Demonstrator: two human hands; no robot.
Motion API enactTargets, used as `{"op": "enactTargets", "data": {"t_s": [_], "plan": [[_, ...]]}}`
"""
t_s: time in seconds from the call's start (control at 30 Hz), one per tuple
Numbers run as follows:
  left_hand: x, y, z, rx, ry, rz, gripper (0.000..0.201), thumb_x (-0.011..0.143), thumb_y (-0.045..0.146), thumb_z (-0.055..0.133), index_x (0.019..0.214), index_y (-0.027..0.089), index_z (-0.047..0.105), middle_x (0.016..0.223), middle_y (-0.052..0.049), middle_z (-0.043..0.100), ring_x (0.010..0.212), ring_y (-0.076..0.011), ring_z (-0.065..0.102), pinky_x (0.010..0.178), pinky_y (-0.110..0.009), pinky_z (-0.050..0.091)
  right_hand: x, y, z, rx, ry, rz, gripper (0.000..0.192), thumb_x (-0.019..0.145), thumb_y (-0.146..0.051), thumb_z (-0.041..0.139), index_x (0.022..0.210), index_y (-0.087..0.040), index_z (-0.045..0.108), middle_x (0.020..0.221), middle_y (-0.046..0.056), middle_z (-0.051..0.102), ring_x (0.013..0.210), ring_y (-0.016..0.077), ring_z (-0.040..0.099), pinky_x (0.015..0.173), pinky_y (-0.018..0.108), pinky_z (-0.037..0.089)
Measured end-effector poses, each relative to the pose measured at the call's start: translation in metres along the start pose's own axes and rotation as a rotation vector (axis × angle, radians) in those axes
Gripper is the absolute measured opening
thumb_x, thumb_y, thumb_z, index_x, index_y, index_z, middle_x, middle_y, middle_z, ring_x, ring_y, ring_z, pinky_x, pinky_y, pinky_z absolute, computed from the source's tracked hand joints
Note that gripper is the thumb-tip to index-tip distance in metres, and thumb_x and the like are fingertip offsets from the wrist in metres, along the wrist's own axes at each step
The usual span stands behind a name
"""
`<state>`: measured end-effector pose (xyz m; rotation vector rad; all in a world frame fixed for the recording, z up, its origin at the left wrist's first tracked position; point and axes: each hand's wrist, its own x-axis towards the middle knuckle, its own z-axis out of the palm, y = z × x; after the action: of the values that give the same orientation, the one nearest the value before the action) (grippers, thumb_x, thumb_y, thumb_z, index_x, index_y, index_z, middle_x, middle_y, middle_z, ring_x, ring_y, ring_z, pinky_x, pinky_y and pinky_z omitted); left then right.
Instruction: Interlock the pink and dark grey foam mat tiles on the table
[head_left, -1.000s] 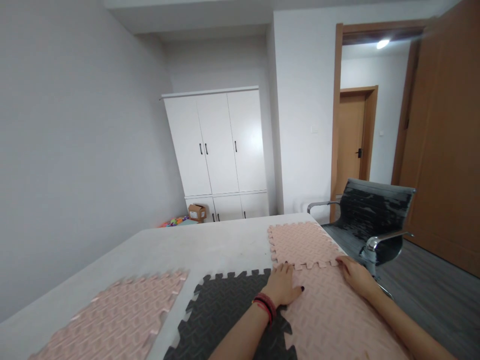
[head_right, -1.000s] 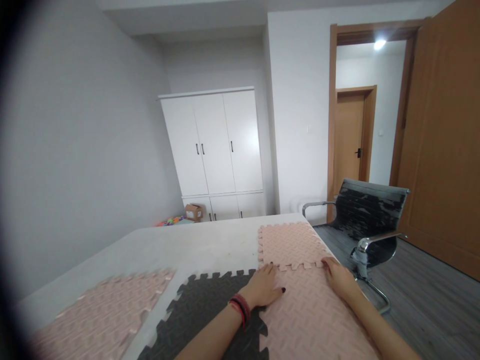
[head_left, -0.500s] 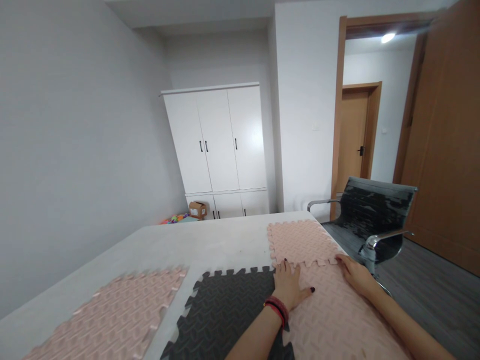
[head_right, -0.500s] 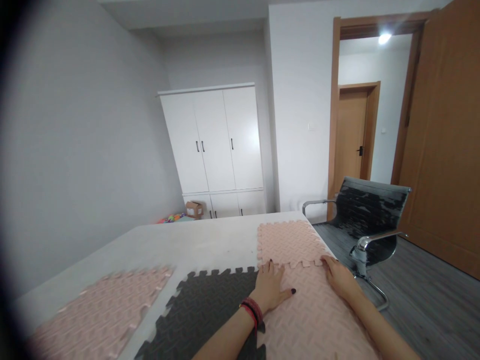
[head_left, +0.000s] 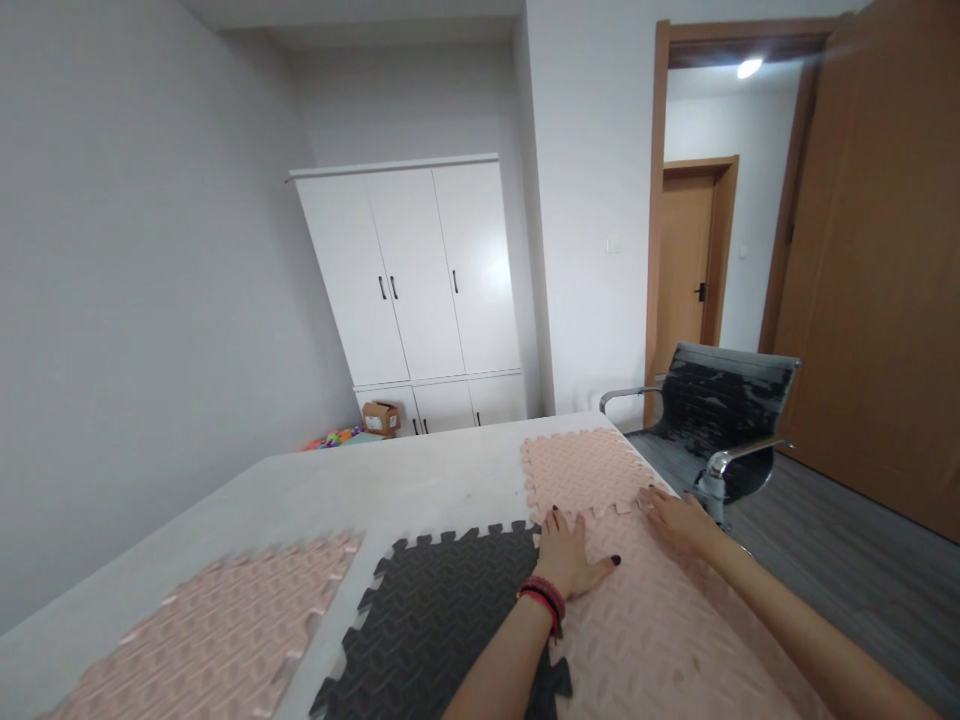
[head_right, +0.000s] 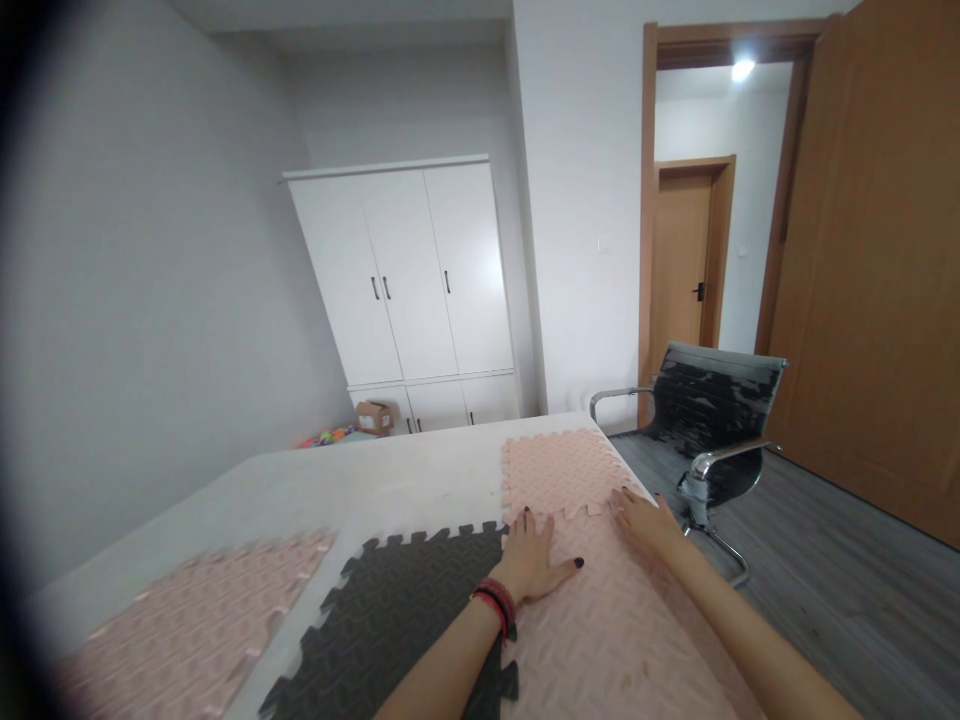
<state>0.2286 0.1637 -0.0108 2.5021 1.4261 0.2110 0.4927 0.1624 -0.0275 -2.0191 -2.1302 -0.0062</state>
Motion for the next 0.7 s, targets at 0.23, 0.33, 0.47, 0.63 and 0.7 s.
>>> {"op": "enactTargets", "data": {"t_s": [0.23, 0.33, 0.47, 0.63, 0.7], "plan": [[-0.002, 0.002, 0.001, 0.002, -0.006, -0.007, 0.118, 0.057, 0.092, 0.023, 0.144, 0.013, 0.021, 0.151, -0.025, 0.02, 0.14, -0.0444, 0.009, 0.114, -0.054, 0.007, -0.008, -0.037, 0.012, -0.018, -0.036, -0.078, 0.059, 0.091, -0.054, 0.025, 0.14, -0.024, 0.039, 0.148, 0.013, 0.032, 0.135, 0.034, 0.029, 0.107, 0.057, 0.021], [-0.004, 0.003, 0.001, -0.002, -0.005, -0.008, 0.118, 0.057, 0.091, 0.024, 0.144, 0.012, 0.021, 0.151, -0.025, 0.019, 0.139, -0.045, 0.008, 0.114, -0.052, 0.006, -0.012, -0.038, 0.019, 0.035, -0.012, -0.097, 0.06, 0.09, -0.057, 0.028, 0.14, -0.027, 0.039, 0.148, 0.011, 0.034, 0.136, 0.0334, 0.027, 0.108, 0.056, 0.02], [-0.005, 0.005, -0.002, -0.017, -0.012, -0.024, 0.118, 0.057, 0.091, 0.022, 0.144, 0.011, 0.021, 0.151, -0.026, 0.018, 0.139, -0.0458, 0.007, 0.114, -0.053, 0.005, -0.013, -0.037, 0.025, 0.096, -0.02, -0.112, 0.065, 0.088, -0.061, 0.032, 0.142, -0.025, 0.037, 0.148, 0.01, 0.033, 0.138, 0.0318, 0.023, 0.11, 0.049, 0.021], [-0.006, 0.006, -0.003, -0.048, -0.022, -0.035, 0.118, 0.057, 0.092, 0.021, 0.145, 0.012, 0.02, 0.153, -0.024, 0.016, 0.14, -0.045, 0.004, 0.114, -0.054, 0.004, -0.011, -0.036, 0.025, 0.096, -0.055, -0.075, 0.069, 0.088, -0.065, 0.026, 0.142, -0.023, 0.037, 0.149, 0.013, 0.03, 0.138, 0.0331, 0.021, 0.111, 0.052, 0.018], [-0.004, 0.004, -0.004, -0.07, -0.037, -0.037, 0.116, 0.058, 0.091, 0.022, 0.144, 0.013, 0.022, 0.153, -0.022, 0.015, 0.141, -0.0423, 0.004, 0.114, -0.053, 0.004, -0.009, -0.035, 0.024, 0.094, -0.078, -0.08, 0.07, 0.088, -0.065, 0.024, 0.141, -0.021, 0.038, 0.148, 0.016, 0.031, 0.138, 0.0332, 0.022, 0.11, 0.052, 0.019]]}}
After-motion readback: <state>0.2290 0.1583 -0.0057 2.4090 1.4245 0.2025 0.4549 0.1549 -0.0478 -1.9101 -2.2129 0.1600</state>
